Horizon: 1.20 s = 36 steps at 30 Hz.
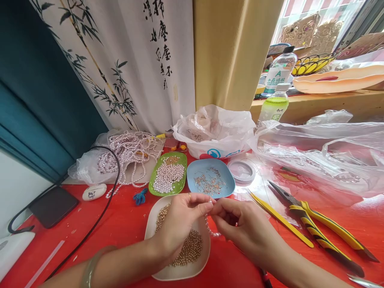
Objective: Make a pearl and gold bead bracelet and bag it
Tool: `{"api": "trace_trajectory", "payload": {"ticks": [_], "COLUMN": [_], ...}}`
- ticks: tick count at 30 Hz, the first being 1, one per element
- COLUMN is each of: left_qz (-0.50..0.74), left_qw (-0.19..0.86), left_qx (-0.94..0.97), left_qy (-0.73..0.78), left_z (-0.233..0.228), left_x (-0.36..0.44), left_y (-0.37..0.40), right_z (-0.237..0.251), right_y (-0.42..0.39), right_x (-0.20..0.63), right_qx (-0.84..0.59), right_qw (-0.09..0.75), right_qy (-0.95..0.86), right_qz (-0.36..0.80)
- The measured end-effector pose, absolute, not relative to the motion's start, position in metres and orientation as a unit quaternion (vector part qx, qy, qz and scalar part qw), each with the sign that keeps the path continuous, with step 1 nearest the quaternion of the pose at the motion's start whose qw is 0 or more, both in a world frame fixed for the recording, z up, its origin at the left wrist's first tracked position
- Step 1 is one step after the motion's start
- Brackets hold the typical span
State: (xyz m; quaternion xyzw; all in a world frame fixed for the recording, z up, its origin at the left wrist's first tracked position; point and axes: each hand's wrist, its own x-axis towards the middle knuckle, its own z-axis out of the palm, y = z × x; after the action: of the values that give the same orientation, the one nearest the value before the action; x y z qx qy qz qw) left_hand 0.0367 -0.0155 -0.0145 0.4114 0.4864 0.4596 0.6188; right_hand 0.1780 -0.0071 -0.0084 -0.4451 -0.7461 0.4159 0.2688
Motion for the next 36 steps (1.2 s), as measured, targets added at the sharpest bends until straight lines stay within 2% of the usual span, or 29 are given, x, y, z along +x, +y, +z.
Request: {"api": "trace_trajectory", "payload": {"ticks": [10, 17, 25, 30, 33, 36], "left_qz": [0.457, 0.464, 0.478, 0.458, 0.444, 0.437], "left_qw": [0.623, 0.627, 0.622, 0.640, 0.648, 0.648], "left_qx": [0.423, 0.420, 0.409, 0.399, 0.411, 0.412], "left_qy": [0.474, 0.463, 0.466, 0.470, 0.462, 0.469], "left_z": [-0.012, -0.012, -0.009, -0.008, -0.008, -0.009], "left_x": [0.039, 0.038, 0.037, 0.036, 0.036, 0.035], "left_y": [-0.015, -0.014, -0.013, -0.011, -0.011, -0.010], "right_z": [-0.009, -0.011, -0.002, 0.008, 0.007, 0.005], "right_y": [-0.006, -0.008, 0.002, 0.011, 0.013, 0.015], "right_x": [0.181, 0.182, 0.189, 0.198, 0.198, 0.198], "right_qx": [-0.414, -0.390, -0.401, -0.428, -0.389, -0.374], "right_qw": [0.256, 0.294, 0.238, 0.292, 0.274, 0.266], "right_qy": [-0.798, -0.810, -0.802, -0.767, -0.756, -0.771], "right_qz": [0.356, 0.324, 0.374, 0.378, 0.449, 0.441]}}
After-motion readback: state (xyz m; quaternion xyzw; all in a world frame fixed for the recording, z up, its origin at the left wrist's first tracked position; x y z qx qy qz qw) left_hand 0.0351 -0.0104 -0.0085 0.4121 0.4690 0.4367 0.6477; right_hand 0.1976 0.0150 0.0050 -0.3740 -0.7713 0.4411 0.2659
